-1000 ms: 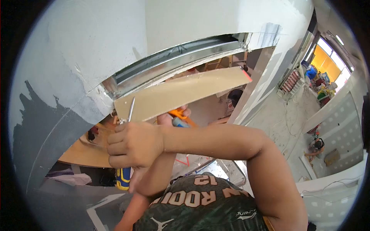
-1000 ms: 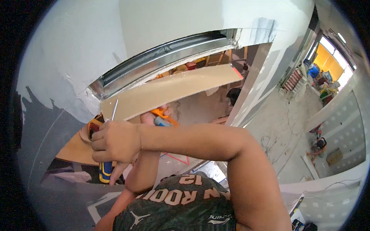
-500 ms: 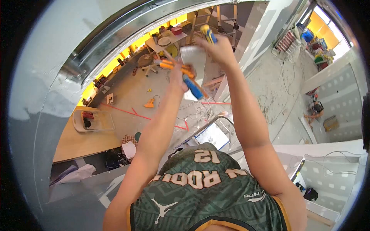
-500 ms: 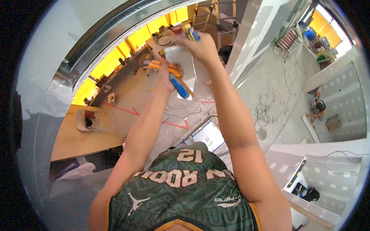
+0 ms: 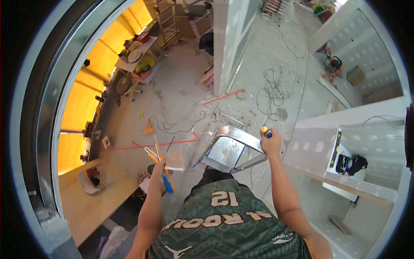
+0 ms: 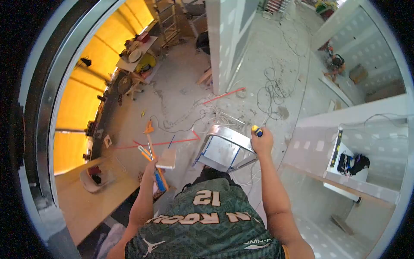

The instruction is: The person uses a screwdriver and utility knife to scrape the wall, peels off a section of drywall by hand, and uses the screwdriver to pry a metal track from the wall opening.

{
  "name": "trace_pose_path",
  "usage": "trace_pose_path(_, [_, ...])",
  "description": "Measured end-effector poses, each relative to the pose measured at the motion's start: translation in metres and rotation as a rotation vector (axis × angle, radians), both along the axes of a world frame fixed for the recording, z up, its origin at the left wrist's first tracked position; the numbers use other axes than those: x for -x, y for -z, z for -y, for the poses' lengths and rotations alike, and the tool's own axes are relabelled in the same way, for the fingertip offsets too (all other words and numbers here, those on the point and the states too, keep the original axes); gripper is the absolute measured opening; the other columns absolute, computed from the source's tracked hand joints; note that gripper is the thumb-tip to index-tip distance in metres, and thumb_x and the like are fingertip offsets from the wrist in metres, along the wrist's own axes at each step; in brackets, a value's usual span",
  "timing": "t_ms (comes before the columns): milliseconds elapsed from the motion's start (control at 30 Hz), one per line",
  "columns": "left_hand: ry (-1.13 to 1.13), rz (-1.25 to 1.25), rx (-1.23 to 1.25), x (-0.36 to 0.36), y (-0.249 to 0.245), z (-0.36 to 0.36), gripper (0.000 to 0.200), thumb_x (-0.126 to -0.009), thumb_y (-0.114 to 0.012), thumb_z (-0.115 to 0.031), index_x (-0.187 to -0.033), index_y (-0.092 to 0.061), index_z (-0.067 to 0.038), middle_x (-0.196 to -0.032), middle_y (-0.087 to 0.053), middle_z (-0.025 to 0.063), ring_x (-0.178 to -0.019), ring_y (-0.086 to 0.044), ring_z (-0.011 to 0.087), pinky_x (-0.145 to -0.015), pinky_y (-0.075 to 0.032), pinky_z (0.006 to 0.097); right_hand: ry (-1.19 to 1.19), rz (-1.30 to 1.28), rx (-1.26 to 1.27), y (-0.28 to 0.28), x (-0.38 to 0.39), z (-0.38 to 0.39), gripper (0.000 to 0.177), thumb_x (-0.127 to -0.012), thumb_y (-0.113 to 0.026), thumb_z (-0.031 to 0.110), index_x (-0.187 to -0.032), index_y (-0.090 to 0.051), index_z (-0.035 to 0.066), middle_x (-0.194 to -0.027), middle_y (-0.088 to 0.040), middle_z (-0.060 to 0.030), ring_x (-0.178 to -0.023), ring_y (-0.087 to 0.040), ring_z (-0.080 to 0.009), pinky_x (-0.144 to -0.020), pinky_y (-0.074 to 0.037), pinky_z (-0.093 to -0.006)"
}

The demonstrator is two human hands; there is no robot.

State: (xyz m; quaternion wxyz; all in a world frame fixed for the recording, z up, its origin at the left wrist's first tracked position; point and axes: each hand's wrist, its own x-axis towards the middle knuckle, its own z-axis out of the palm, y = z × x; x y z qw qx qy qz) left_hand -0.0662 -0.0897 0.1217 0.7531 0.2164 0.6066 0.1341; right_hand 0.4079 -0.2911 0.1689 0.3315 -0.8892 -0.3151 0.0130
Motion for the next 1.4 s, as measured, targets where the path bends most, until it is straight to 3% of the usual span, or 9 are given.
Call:
trace_pose_path(167, [0.490, -0.254, -0.028, -0.027, 0.036, -0.032, 0.024, -0.089, -0.066, -0.031, -0.091, -0.060, -0.008, -0.069, -0.057, 0.0017, -0.056, -0.056, 0.0153, -0.050, -0.047, 0.0337, 0.272, -0.218, -0.123, -0.001, 0.004, -0.003, 0.029, -0.080, -0.074, 0.025, -0.080, -0.060, 0.000, -0.072, -0.061, -0.0221, -0.070, -0.060, -0.0418, -0.061, -0.046, -0.0443])
trace_pose_path(233, [1.088, -0.258, -0.210, -0.066, 0.039, -0.065, 0.019, -0.087, -0.067, -0.026, -0.087, -0.059, -0.009, -0.063, -0.052, 0.0016, -0.052, -0.051, 0.0148, -0.046, -0.042, 0.0326, 0.233, -0.219, -0.071, 0.002, 0.001, -0.001, 0.027, -0.081, -0.074, 0.024, -0.083, -0.060, 0.001, -0.073, -0.062, -0.0222, -0.072, -0.061, -0.0420, -0.062, -0.046, -0.0452])
trace_pose_path(467, [1.659, -0.239, -0.622, -0.270, 0.036, -0.172, 0.031, -0.075, -0.071, -0.035, -0.078, -0.066, -0.005, -0.061, -0.058, 0.0062, -0.054, -0.054, 0.0174, -0.048, -0.042, 0.0350, 0.244, -0.164, -0.107, 0.004, -0.001, 0.002, 0.024, -0.079, -0.073, 0.022, -0.084, -0.060, 0.003, -0.078, -0.064, -0.0221, -0.075, -0.062, -0.0426, -0.065, -0.048, -0.0484])
trace_pose_path(867, [1.583, -0.446, -1.462, -0.537, -0.088, -0.200, 0.033, -0.077, -0.062, -0.023, -0.101, -0.070, -0.002, -0.099, -0.070, 0.0230, -0.095, -0.069, 0.0341, -0.080, -0.053, 0.0440, 0.272, -0.185, -0.119, -0.002, 0.001, 0.002, 0.018, -0.078, -0.070, 0.015, -0.086, -0.060, 0.003, -0.079, -0.063, -0.0237, -0.078, -0.061, -0.0443, -0.066, -0.047, -0.0500])
trace_pose_path(1100, [1.491, -0.514, -1.188, -0.417, -0.039, -0.179, 0.029, -0.070, -0.071, -0.017, -0.093, -0.072, 0.000, -0.090, -0.072, 0.0205, -0.094, -0.069, 0.0337, -0.083, -0.054, 0.0460, 0.268, -0.278, -0.100, -0.012, 0.001, -0.002, 0.024, -0.084, -0.069, 0.025, -0.083, -0.060, 0.002, -0.077, -0.063, -0.0245, -0.074, -0.060, -0.0450, -0.065, -0.046, -0.0479])
trace_pose_path(1200, [1.311, -0.632, -1.084, -0.263, 0.102, -0.159, 0.032, -0.078, -0.065, -0.029, -0.098, -0.073, -0.005, -0.098, -0.071, 0.0205, -0.093, -0.069, 0.0341, -0.081, -0.053, 0.0468, 0.253, -0.219, -0.059, -0.010, 0.002, -0.002, 0.026, -0.084, -0.070, 0.026, -0.083, -0.059, 0.002, -0.076, -0.063, -0.0237, -0.072, -0.061, -0.0431, -0.064, -0.046, -0.0472])
trace_pose_path(1267, [1.490, -0.682, -0.545, -0.153, 0.094, -0.116, 0.034, -0.078, -0.066, -0.033, -0.099, -0.072, -0.006, -0.095, -0.071, 0.0183, -0.086, -0.069, 0.0316, -0.077, -0.053, 0.0451, 0.209, -0.175, -0.082, 0.000, 0.003, 0.001, 0.027, -0.084, -0.070, 0.026, -0.083, -0.059, 0.002, -0.075, -0.063, -0.0232, -0.071, -0.062, -0.0426, -0.063, -0.046, -0.0474])
trace_pose_path(1300, [1.485, -0.559, -0.470, -0.072, 0.194, -0.106, 0.032, -0.079, -0.066, -0.035, -0.091, -0.071, -0.006, -0.085, -0.070, 0.0157, -0.074, -0.066, 0.0269, -0.068, -0.052, 0.0437, 0.199, -0.152, -0.090, -0.002, 0.005, 0.001, 0.028, -0.084, -0.070, 0.027, -0.083, -0.058, 0.002, -0.073, -0.063, -0.0224, -0.070, -0.062, -0.0423, -0.063, -0.046, -0.0474])
trace_pose_path(1400, [1.503, -0.628, -0.369, 0.044, 0.095, -0.024, 0.030, -0.076, -0.066, -0.031, -0.084, -0.068, -0.002, -0.073, -0.067, 0.0131, -0.063, -0.062, 0.0233, -0.056, -0.047, 0.0409, 0.175, -0.150, -0.090, -0.003, 0.001, -0.001, 0.029, -0.084, -0.071, 0.027, -0.083, -0.058, 0.002, -0.072, -0.063, -0.0211, -0.069, -0.062, -0.0417, -0.062, -0.046, -0.0471])
